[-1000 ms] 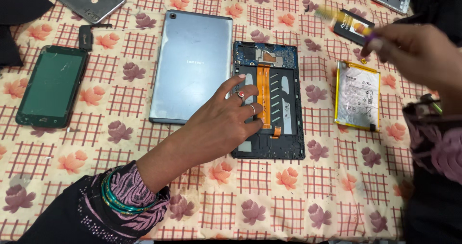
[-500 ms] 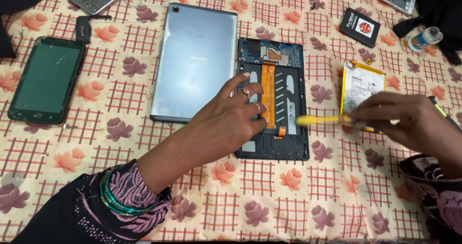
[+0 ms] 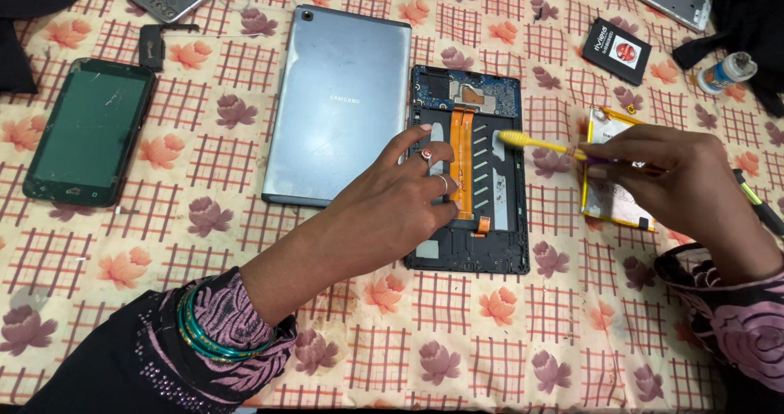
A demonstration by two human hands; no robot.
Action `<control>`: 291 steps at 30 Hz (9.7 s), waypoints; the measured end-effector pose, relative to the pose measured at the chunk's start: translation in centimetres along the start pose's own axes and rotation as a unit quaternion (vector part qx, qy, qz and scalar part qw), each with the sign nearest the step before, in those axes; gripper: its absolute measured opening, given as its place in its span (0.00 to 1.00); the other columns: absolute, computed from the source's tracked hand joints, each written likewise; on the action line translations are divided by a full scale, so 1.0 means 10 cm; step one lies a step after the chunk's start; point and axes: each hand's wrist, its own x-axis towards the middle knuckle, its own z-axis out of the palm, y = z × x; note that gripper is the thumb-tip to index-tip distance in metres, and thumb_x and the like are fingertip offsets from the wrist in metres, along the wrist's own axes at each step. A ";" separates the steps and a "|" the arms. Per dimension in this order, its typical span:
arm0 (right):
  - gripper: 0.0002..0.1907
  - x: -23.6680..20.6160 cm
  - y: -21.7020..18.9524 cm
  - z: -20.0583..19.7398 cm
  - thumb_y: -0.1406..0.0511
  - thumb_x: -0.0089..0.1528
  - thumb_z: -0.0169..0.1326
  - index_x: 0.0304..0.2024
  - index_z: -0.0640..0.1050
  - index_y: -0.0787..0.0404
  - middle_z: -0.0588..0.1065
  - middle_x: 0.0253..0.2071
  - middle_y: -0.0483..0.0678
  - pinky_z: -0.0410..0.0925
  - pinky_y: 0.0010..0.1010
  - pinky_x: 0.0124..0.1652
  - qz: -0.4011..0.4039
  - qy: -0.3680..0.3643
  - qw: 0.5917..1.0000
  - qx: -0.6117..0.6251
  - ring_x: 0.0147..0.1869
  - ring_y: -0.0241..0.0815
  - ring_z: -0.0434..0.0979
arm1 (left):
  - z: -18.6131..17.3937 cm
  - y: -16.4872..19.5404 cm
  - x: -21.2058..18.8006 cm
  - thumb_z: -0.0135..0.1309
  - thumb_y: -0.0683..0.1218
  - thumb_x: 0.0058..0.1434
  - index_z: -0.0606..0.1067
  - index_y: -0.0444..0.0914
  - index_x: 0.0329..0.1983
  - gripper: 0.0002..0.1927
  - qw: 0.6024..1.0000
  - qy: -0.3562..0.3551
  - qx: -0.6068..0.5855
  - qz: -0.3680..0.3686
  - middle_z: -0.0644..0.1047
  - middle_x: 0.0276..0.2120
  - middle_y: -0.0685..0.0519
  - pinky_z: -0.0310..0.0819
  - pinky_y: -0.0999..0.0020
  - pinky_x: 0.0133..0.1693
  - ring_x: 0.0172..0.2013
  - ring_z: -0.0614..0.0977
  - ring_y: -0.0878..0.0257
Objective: The person works on an opened Samsung tablet at a repair bench, using a screwdriver to pry and disconnect the battery connector, lifting the battery out of the chassis. They then use a toothbrush to brush the empty battery compartment and internal frame, and handle the back cover and other phone parts on the table.
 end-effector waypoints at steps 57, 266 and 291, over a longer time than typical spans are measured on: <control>0.12 -0.63 0.12 0.11 0.66 0.57 0.62 0.44 0.84 0.58 0.82 0.39 0.47 0.79 0.29 0.33 0.017 -0.099 0.995 0.019 0.37 0.38 0.84 | 0.08 0.00 0.02 0.50 0.37 0.59 0.83 0.41 0.42 0.14 0.996 -0.046 -0.072 -0.036 0.80 0.48 0.47 0.47 0.39 0.70 0.61 0.76 0.54; 0.17 -0.46 -1.11 0.17 0.73 0.54 0.62 0.47 0.83 0.61 0.79 0.44 0.52 0.76 0.36 0.38 -0.062 -0.029 0.998 -0.011 0.42 0.50 0.82 | 0.11 -0.44 -0.02 0.13 0.66 0.73 0.54 0.34 0.76 0.41 0.974 0.023 -0.200 -0.106 0.85 0.47 0.51 0.29 0.43 0.72 0.73 0.61 0.51; 0.18 -0.60 -1.06 0.23 0.74 0.56 0.59 0.50 0.82 0.62 0.80 0.45 0.53 0.76 0.37 0.39 -0.036 -0.037 0.999 0.003 0.43 0.50 0.83 | 0.12 -0.43 -0.03 0.15 0.65 0.75 0.54 0.35 0.76 0.39 0.978 0.031 -0.183 -0.099 0.85 0.48 0.50 0.29 0.42 0.72 0.73 0.61 0.50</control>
